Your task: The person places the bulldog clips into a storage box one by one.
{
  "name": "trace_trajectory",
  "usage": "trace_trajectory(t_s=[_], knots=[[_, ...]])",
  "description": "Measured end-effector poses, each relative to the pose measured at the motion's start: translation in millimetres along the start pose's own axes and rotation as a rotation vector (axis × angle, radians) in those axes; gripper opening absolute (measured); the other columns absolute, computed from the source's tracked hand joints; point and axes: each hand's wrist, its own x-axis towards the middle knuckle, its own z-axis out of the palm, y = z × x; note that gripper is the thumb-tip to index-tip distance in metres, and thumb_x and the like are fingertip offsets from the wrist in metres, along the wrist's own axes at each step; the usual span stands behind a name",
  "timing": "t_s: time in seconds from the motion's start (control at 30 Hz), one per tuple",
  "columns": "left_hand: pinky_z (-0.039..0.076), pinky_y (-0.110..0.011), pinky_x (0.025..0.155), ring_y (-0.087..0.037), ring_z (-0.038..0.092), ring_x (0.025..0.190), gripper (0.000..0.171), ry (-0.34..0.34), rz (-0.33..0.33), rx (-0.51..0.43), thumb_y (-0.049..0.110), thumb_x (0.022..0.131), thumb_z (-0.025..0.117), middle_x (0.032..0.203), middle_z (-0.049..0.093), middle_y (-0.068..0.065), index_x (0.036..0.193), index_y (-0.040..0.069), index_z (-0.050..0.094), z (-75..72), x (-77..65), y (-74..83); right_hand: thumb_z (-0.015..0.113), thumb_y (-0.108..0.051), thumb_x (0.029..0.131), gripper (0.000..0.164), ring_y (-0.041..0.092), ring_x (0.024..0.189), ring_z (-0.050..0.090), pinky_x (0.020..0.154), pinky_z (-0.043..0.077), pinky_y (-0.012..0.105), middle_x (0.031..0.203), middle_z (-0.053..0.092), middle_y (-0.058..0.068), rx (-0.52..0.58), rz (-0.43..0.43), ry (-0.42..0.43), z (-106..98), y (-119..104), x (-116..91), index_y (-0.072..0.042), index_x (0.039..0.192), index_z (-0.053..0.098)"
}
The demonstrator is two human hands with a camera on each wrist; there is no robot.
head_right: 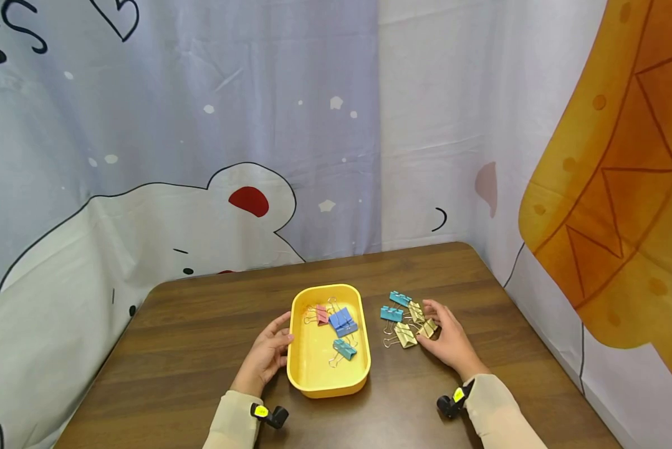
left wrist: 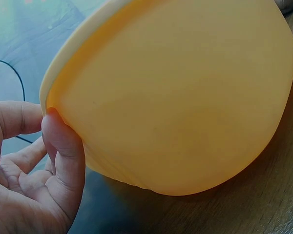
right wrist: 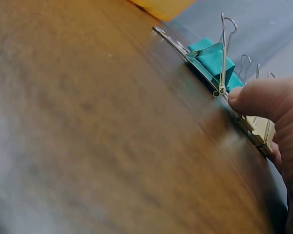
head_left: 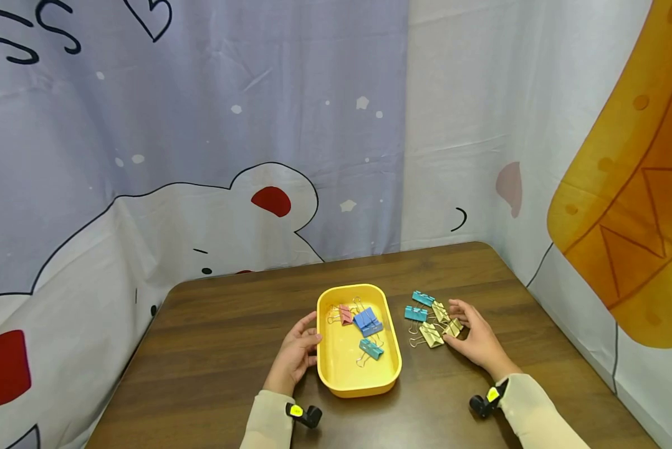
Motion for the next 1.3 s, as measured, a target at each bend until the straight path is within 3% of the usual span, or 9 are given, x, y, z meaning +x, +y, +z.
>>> trace_trajectory(t_s=[0.2, 0.43, 0.7, 1.3], knots=[[0.063, -0.032, 0.061, -0.015, 0.067, 0.080, 0.063, -0.006, 0.001, -0.006, -0.007, 0.100, 0.056, 0.109, 0.062, -0.010, 0.160, 0.005, 0.041, 0.5, -1.6, 1.7, 0.089, 0.011, 0.075, 0.084, 0.044, 0.117, 0.062, 0.100, 0.041, 0.006, 0.129, 0.061, 0.025, 0.004, -0.002, 0.011, 0, -1, 0, 0.006, 0.148, 0.047], [0.063, -0.032, 0.061, -0.015, 0.066, 0.080, 0.063, -0.007, -0.007, -0.008, -0.007, 0.100, 0.057, 0.109, 0.062, -0.009, 0.160, 0.006, 0.042, 1.1, -1.4, 2.2, 0.088, 0.013, 0.074, 0.081, 0.044, 0.116, 0.065, 0.099, 0.047, 0.012, 0.130, 0.063, 0.026, 0.007, 0.008, 0.030, -2, -2, -1, 0.005, 0.145, 0.050], [0.063, -0.032, 0.061, -0.015, 0.066, 0.082, 0.063, -0.020, -0.001, -0.003, -0.007, 0.100, 0.056, 0.110, 0.062, -0.010, 0.160, 0.005, 0.040, 1.2, -2.7, 3.0, 0.084, 0.017, 0.073, 0.078, 0.047, 0.113, 0.066, 0.098, 0.042, 0.007, 0.126, 0.065, 0.026, 0.033, -0.010, 0.045, -7, -6, -1, 0.006, 0.144, 0.051], [0.064, -0.035, 0.064, -0.017, 0.067, 0.082, 0.063, -0.008, 0.001, 0.011, -0.006, 0.100, 0.058, 0.112, 0.062, -0.012, 0.160, 0.005, 0.041, 0.8, -2.3, 2.5, 0.081, 0.019, 0.074, 0.082, 0.039, 0.113, 0.064, 0.097, 0.046, 0.013, 0.125, 0.067, 0.020, 0.009, -0.042, 0.068, -33, -22, 15, -0.001, 0.147, 0.050]])
